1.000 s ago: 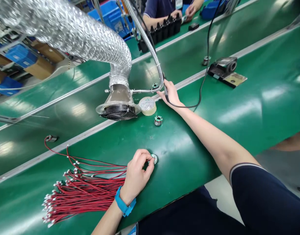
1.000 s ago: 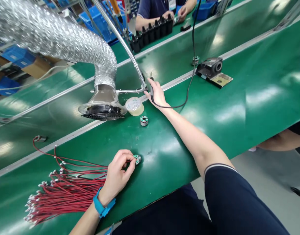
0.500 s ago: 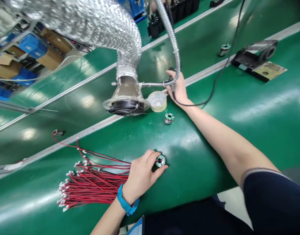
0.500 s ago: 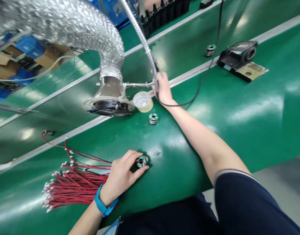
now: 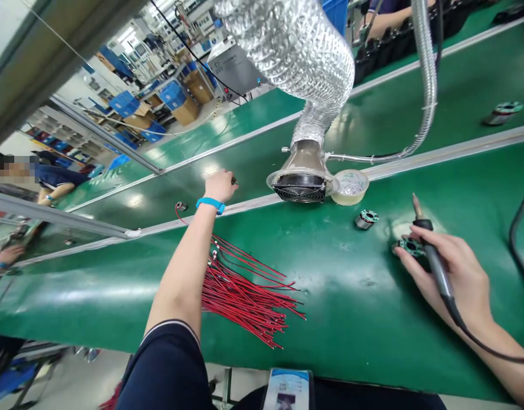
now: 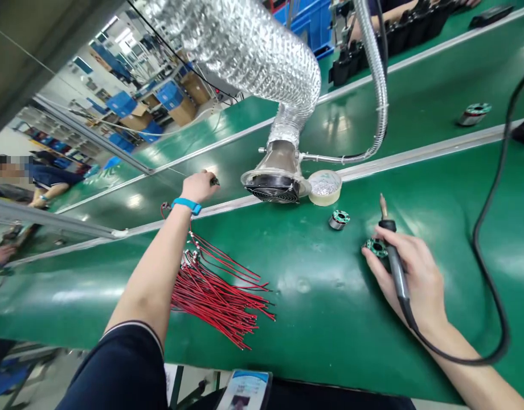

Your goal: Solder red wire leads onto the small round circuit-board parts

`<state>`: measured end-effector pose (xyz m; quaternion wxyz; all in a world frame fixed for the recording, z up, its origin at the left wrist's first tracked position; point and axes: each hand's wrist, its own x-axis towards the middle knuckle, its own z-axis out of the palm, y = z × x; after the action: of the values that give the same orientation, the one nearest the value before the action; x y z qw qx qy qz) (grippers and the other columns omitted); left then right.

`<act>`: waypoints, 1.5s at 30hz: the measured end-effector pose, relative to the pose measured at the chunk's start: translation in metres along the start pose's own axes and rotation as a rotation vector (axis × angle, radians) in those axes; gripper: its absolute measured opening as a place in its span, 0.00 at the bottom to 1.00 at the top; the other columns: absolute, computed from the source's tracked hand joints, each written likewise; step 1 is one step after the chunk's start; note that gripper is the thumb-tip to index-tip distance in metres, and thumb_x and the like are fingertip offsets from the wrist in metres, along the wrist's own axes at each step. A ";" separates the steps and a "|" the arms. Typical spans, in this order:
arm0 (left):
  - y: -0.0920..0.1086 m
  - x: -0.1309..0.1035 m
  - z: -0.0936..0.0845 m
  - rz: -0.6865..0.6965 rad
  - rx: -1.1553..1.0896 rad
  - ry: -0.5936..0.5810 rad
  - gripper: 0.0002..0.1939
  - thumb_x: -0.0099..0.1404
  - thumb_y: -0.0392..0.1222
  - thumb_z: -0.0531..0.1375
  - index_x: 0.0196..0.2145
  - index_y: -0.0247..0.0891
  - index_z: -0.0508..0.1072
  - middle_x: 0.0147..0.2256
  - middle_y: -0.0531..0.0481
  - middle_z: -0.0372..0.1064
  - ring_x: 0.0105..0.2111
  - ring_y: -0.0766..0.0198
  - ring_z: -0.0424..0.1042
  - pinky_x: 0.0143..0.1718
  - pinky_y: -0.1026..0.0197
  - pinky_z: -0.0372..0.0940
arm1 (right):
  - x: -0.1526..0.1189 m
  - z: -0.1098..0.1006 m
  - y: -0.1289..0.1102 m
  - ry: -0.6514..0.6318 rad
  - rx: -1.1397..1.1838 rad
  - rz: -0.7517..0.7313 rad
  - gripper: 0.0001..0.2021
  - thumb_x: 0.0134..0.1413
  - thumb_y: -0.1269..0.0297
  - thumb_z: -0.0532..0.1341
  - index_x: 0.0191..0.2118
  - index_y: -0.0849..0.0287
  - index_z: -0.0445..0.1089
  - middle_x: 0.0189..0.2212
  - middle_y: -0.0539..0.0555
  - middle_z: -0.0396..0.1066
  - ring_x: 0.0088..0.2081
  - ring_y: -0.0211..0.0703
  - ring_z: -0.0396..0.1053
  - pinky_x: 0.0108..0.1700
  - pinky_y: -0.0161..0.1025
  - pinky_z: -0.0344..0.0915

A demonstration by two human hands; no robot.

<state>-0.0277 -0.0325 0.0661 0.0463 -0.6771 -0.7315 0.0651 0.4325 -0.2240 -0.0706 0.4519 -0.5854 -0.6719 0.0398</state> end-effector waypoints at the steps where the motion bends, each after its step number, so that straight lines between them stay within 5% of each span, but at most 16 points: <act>1: -0.001 0.005 0.012 -0.002 -0.025 0.001 0.15 0.69 0.40 0.63 0.50 0.30 0.78 0.52 0.33 0.73 0.52 0.46 0.74 0.53 0.51 0.65 | -0.006 -0.002 -0.006 -0.008 -0.005 0.000 0.25 0.63 0.53 0.69 0.64 0.45 0.71 0.49 0.60 0.78 0.47 0.50 0.78 0.50 0.46 0.74; 6: -0.013 -0.007 0.053 -0.008 -0.165 0.081 0.21 0.70 0.40 0.61 0.60 0.34 0.73 0.58 0.31 0.70 0.59 0.41 0.68 0.59 0.44 0.63 | -0.023 -0.006 -0.027 -0.067 -0.022 0.013 0.23 0.64 0.49 0.66 0.62 0.44 0.72 0.49 0.59 0.76 0.45 0.51 0.78 0.42 0.45 0.74; 10: -0.047 -0.049 0.045 0.050 -0.296 0.145 0.15 0.73 0.39 0.57 0.53 0.35 0.77 0.55 0.33 0.72 0.56 0.46 0.70 0.58 0.45 0.64 | -0.023 -0.005 -0.030 -0.079 -0.011 0.006 0.23 0.64 0.47 0.65 0.60 0.48 0.74 0.48 0.57 0.76 0.44 0.51 0.78 0.42 0.45 0.74; 13: -0.054 -0.100 0.036 0.208 -0.413 0.040 0.08 0.71 0.42 0.62 0.41 0.37 0.80 0.42 0.42 0.77 0.43 0.56 0.75 0.48 0.55 0.70 | -0.021 -0.002 -0.029 -0.084 0.012 0.009 0.23 0.63 0.49 0.66 0.60 0.50 0.74 0.48 0.57 0.76 0.45 0.51 0.78 0.46 0.45 0.74; 17: -0.011 -0.170 0.048 0.534 -0.622 -0.148 0.07 0.69 0.45 0.67 0.38 0.40 0.81 0.39 0.48 0.78 0.40 0.62 0.76 0.46 0.61 0.70 | -0.022 0.000 -0.034 -0.084 0.015 0.009 0.22 0.64 0.53 0.66 0.60 0.52 0.74 0.48 0.56 0.75 0.44 0.47 0.78 0.47 0.42 0.74; 20: 0.031 -0.201 0.063 0.704 -0.691 -0.173 0.09 0.74 0.46 0.62 0.42 0.40 0.80 0.41 0.46 0.77 0.43 0.60 0.76 0.48 0.59 0.69 | -0.028 0.000 -0.045 -0.127 0.073 -0.011 0.21 0.65 0.55 0.66 0.61 0.52 0.73 0.49 0.56 0.74 0.46 0.46 0.77 0.49 0.41 0.74; 23: 0.055 -0.207 0.068 0.724 -0.604 -0.159 0.10 0.76 0.45 0.60 0.40 0.40 0.79 0.40 0.46 0.75 0.41 0.59 0.74 0.46 0.58 0.68 | -0.036 -0.001 -0.058 -0.179 0.133 -0.032 0.21 0.66 0.58 0.66 0.62 0.51 0.71 0.49 0.56 0.73 0.46 0.45 0.76 0.48 0.41 0.75; 27: 0.061 -0.204 0.064 0.734 -0.536 -0.183 0.11 0.77 0.42 0.57 0.36 0.40 0.75 0.36 0.47 0.72 0.38 0.58 0.71 0.44 0.57 0.66 | -0.047 0.002 -0.069 -0.142 0.141 -0.042 0.24 0.65 0.59 0.67 0.64 0.50 0.69 0.49 0.58 0.71 0.45 0.47 0.76 0.46 0.43 0.77; 31: 0.074 -0.209 0.056 0.654 -0.697 -0.082 0.09 0.78 0.41 0.54 0.38 0.41 0.70 0.38 0.48 0.71 0.38 0.60 0.70 0.43 0.58 0.66 | -0.053 0.007 -0.072 -0.078 0.106 0.005 0.26 0.65 0.60 0.66 0.67 0.49 0.66 0.50 0.59 0.67 0.47 0.49 0.74 0.48 0.47 0.77; 36: 0.121 -0.218 0.042 0.568 -0.964 0.095 0.06 0.76 0.42 0.58 0.39 0.41 0.73 0.36 0.50 0.72 0.36 0.63 0.71 0.41 0.60 0.66 | -0.053 0.014 -0.080 -0.118 0.271 -0.001 0.25 0.67 0.67 0.62 0.67 0.48 0.64 0.51 0.58 0.65 0.47 0.44 0.73 0.50 0.43 0.76; 40: 0.155 -0.221 0.036 0.491 -1.174 -0.163 0.08 0.73 0.46 0.62 0.40 0.40 0.77 0.34 0.50 0.73 0.30 0.64 0.72 0.35 0.61 0.68 | -0.054 0.014 -0.090 -0.248 0.451 -0.010 0.28 0.66 0.72 0.60 0.68 0.46 0.63 0.53 0.57 0.65 0.50 0.43 0.74 0.53 0.40 0.75; 45: 0.170 -0.221 0.037 0.318 -1.389 -0.464 0.13 0.67 0.51 0.67 0.36 0.38 0.78 0.27 0.53 0.69 0.26 0.66 0.67 0.28 0.64 0.64 | -0.055 0.014 -0.092 -0.274 0.472 0.065 0.31 0.63 0.68 0.65 0.69 0.45 0.62 0.55 0.58 0.64 0.52 0.47 0.73 0.55 0.45 0.76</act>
<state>0.1517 -0.2409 0.0076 -0.5571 -0.6169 -0.4888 -0.2648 0.3485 -0.2915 -0.0562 0.4791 -0.4745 -0.6797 0.2886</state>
